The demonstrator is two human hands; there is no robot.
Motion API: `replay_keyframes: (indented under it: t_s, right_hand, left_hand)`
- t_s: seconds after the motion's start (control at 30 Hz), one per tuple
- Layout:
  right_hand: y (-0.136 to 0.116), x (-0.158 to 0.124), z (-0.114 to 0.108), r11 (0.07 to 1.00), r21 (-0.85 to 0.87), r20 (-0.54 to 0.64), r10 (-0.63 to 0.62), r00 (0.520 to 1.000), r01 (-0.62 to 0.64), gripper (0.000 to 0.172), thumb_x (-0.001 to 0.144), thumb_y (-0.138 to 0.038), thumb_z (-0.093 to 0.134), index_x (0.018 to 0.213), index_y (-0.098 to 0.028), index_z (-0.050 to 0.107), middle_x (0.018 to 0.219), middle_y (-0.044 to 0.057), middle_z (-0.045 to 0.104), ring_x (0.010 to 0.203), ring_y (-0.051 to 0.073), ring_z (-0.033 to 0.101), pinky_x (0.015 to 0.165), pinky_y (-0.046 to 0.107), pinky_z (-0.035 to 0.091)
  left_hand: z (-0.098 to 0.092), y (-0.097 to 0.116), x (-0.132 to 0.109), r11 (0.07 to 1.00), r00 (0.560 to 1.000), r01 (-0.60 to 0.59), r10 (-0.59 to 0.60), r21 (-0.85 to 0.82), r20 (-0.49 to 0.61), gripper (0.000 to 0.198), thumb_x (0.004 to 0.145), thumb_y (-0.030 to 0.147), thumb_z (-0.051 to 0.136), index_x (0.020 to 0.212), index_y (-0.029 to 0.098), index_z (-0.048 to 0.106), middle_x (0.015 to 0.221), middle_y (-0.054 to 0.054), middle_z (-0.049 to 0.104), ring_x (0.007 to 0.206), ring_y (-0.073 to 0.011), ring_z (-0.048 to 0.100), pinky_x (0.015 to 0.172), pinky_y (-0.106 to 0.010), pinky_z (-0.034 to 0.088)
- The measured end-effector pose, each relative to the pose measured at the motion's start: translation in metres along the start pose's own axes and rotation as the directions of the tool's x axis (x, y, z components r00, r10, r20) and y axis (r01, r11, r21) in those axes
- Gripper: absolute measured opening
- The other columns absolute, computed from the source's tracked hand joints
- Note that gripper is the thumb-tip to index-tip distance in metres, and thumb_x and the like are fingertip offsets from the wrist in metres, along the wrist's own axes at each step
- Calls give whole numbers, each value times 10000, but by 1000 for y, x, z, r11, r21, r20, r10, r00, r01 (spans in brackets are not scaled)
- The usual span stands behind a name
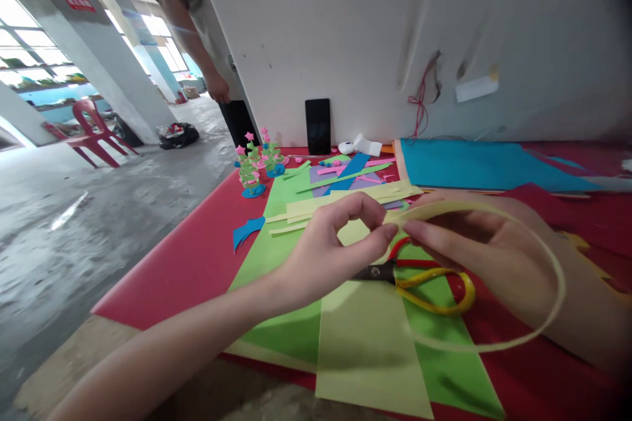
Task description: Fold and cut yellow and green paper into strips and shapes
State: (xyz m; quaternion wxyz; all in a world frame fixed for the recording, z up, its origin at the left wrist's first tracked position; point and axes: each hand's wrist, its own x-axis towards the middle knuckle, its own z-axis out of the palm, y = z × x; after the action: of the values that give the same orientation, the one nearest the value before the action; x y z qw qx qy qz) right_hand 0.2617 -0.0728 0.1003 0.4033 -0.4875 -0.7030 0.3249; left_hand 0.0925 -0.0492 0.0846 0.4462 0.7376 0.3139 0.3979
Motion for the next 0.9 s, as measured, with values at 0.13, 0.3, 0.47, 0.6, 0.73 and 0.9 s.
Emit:
replay_keyframes:
  t_s: [0.13,0.3,0.47,0.6,0.73,0.9]
  right_hand:
    - [5,0,0,996,14,-22,-88,996,88,195,716,-188,615,837,-330,671,817,-68,672,756,122,622,615,170,491]
    - [8,-2,-1,995,63,-12,-76,997,77,195,716,-180,617,815,-338,674,738,-80,654,706,110,616,545,147,482]
    - [8,-2,-1,999,34,-22,-42,999,43,61,744,-250,595,746,-283,646,635,-52,589,716,145,612,483,172,451]
    - [11,-3,-2,999,5,-40,-36,999,36,88,766,-292,575,832,-294,632,716,-53,609,727,138,612,519,181,457]
    - [11,-2,-2,996,-57,-40,-71,997,68,51,755,-303,591,793,-303,625,716,-72,622,728,110,603,532,145,447]
    - [5,0,-1,996,57,6,-71,997,70,70,732,-206,618,719,-274,621,718,-83,643,650,65,586,546,93,449]
  left_hand:
    - [-1,1,0,986,996,-93,89,141,30,112,814,190,480,711,151,496,723,-12,526,713,-109,486,661,-230,396]
    - [-3,1,2,961,991,-130,120,244,55,167,826,192,464,670,147,504,695,-18,585,712,-112,517,714,-245,394]
    - [-4,0,1,964,989,-150,144,218,43,152,827,233,485,712,145,529,719,-37,607,705,-120,539,746,-268,404]
    - [-3,0,1,963,985,-170,169,210,22,161,818,239,504,721,125,564,717,-56,618,707,-132,548,757,-281,408]
    - [-2,1,2,966,988,-152,151,207,22,140,781,226,560,713,114,610,696,-54,623,698,-138,552,725,-276,420]
    - [-5,1,3,978,986,-155,144,141,87,199,778,233,576,669,94,668,684,-65,655,687,-143,578,766,-287,404]
